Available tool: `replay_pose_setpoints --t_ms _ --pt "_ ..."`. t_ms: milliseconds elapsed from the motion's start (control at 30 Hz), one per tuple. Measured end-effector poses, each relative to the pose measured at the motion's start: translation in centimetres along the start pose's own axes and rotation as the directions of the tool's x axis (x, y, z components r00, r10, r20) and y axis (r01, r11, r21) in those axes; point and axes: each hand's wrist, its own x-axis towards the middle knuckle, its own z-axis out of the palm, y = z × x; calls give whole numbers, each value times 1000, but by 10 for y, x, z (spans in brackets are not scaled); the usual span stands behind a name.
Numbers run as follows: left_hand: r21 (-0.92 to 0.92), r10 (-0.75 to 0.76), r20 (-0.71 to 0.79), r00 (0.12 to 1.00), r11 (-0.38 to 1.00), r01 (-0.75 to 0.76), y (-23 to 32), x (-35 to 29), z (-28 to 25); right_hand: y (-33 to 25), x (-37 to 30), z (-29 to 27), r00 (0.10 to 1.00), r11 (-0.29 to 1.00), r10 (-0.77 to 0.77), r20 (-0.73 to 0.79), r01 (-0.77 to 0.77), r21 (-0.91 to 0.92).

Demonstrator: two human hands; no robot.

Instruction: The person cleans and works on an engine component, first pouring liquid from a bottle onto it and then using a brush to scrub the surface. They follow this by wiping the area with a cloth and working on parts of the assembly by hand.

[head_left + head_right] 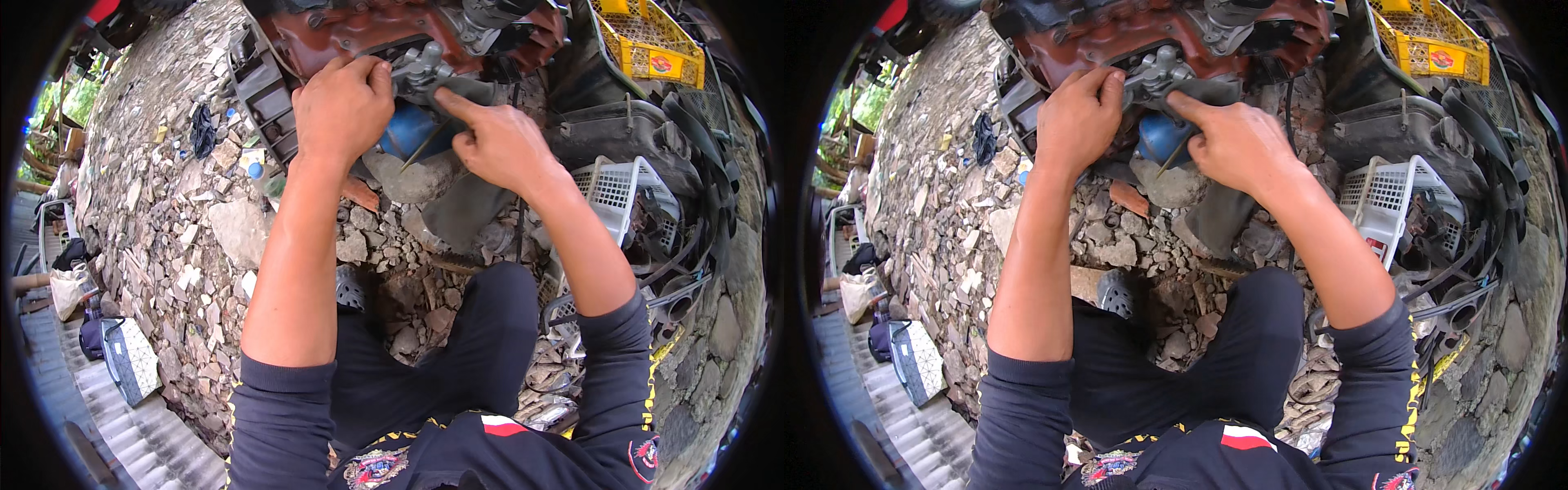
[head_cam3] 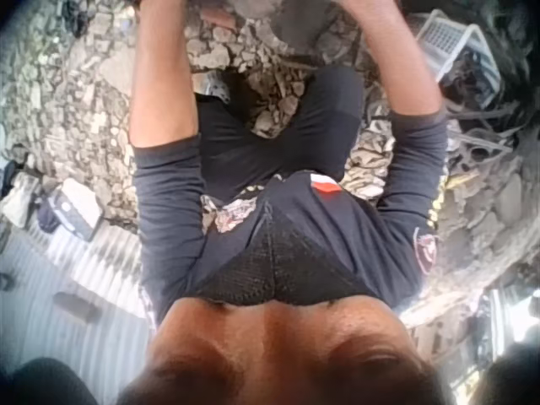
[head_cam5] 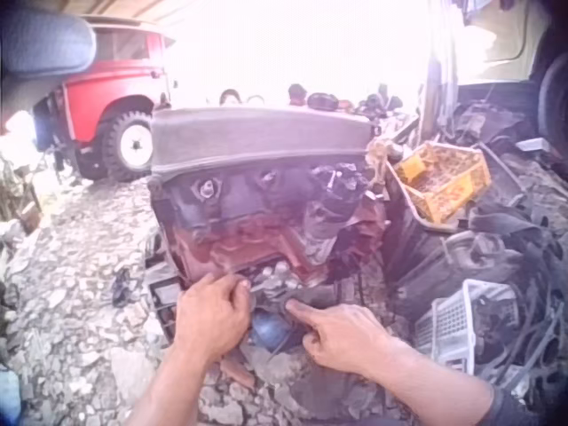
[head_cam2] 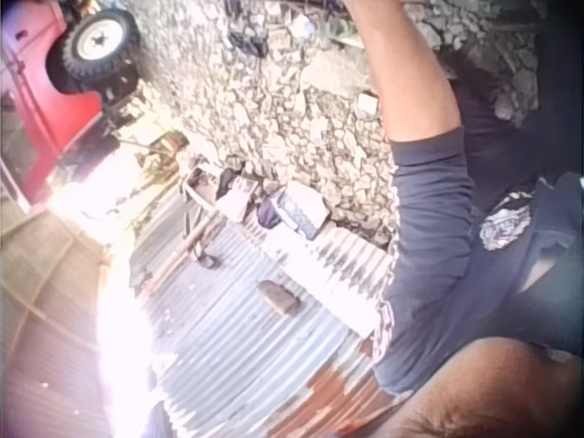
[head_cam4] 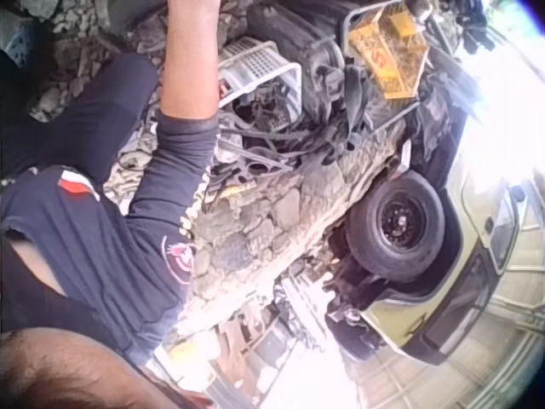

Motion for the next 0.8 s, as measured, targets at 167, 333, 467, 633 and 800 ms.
replay_pose_setpoints --t_ms 167,333,467,633,800 --pt "-14 4 0 1000 1000 -4 2 -1 4 -11 -1 -5 999 999 36 -32 -37 -37" --pt "-46 -85 97 992 995 90 2 2 -3 -12 4 1 997 972 74 31 -79 220" --pt "-69 -73 124 990 994 82 -2 1 -5 -7 -3 -11 996 998 53 65 -55 43" --pt "-139 -44 160 986 988 66 -3 3 -10 -4 -2 14 999 961 19 -29 -10 277" --pt "-190 -45 188 981 979 81 -4 5 -12 -18 0 38 971 893 -6 -240 114 436"
